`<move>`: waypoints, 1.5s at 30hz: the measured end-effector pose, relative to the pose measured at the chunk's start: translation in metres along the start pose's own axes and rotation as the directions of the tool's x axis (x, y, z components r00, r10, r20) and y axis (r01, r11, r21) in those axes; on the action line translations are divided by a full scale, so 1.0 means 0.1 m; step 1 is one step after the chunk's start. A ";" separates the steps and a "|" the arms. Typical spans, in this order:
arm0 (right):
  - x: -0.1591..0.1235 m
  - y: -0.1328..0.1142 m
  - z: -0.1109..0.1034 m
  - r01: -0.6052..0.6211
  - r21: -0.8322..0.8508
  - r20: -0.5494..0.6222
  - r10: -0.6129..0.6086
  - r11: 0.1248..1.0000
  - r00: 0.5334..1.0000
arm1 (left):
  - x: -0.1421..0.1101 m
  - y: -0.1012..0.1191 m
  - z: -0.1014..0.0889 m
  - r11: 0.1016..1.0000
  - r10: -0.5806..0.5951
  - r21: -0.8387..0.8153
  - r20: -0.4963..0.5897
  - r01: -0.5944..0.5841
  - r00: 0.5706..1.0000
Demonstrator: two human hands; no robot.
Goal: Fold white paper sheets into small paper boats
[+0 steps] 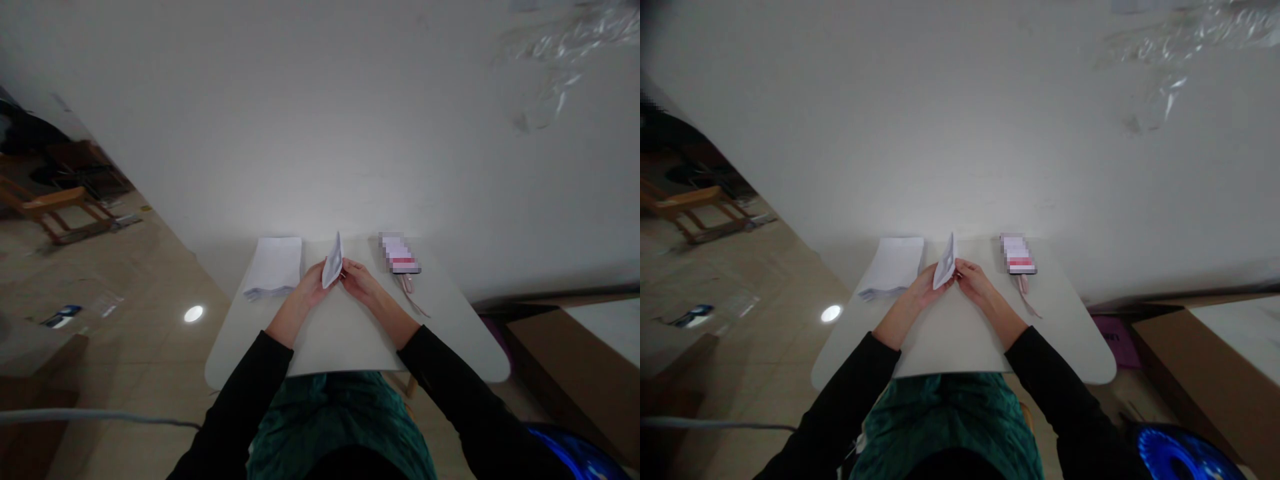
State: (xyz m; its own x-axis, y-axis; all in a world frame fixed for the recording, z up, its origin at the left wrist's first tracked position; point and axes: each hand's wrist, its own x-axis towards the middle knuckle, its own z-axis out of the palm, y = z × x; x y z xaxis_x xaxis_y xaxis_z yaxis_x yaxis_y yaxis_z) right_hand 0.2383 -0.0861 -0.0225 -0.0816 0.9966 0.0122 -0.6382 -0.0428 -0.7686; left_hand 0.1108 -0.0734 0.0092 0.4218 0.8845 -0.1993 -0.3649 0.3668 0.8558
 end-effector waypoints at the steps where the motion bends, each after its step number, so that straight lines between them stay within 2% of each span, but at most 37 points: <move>1: 0.01 -0.01 -0.01 0.004 0.007 -0.010 -0.004 1.000 1.000 | -0.02 -0.01 0.02 0.999 0.011 -0.035 0.018 -0.010 1.000; 6: 0.01 -0.04 0.00 0.020 0.022 -0.029 -0.020 1.000 0.999 | -0.05 -0.10 0.07 0.980 0.080 -0.190 0.069 -0.066 0.994; 12: -0.06 -0.09 0.09 0.068 0.025 -0.005 -0.068 0.997 0.998 | -0.01 -0.12 0.05 0.953 0.147 -0.257 -0.062 -0.158 0.987; 15: -0.06 -0.09 0.09 0.073 0.034 0.021 -0.074 0.997 0.997 | -0.02 -0.11 0.06 0.933 0.190 -0.295 -0.085 -0.207 0.978; 22: -0.02 -0.12 0.00 0.036 0.102 0.000 -0.037 0.994 0.999 | -0.06 -0.10 0.11 0.942 0.158 -0.300 -0.008 -0.153 0.987; 27: -0.08 -0.12 0.06 0.054 0.035 0.084 -0.056 0.998 0.995 | -0.05 -0.11 0.08 0.916 0.189 -0.338 -0.110 -0.216 0.976; 30: -0.09 -0.10 0.06 0.069 -0.003 0.087 -0.068 0.998 0.994 | -0.05 -0.13 0.08 0.903 0.203 -0.358 -0.133 -0.238 0.970; 34: -0.06 -0.06 0.02 0.083 -0.019 0.068 -0.081 0.996 0.994 | -0.05 -0.16 0.09 0.915 0.195 -0.344 -0.085 -0.212 0.977; 39: -0.01 -0.03 -0.02 0.116 0.039 0.032 -0.118 0.992 0.993 | -0.05 -0.15 0.08 0.945 0.146 -0.299 0.021 -0.133 0.989; 45: -0.04 0.01 0.05 0.151 0.078 0.097 -0.158 0.985 0.983 | -0.05 -0.15 0.11 0.910 0.175 -0.372 -0.051 -0.182 0.983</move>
State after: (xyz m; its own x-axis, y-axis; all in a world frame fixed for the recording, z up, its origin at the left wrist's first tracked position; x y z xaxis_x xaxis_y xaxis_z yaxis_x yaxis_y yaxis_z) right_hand 0.2343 -0.0903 -0.0203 -0.0532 0.9793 0.1954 -0.7007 0.1028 -0.7060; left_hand 0.1227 -0.0865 0.0026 0.3084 0.9487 -0.0703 -0.7176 0.2805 0.6374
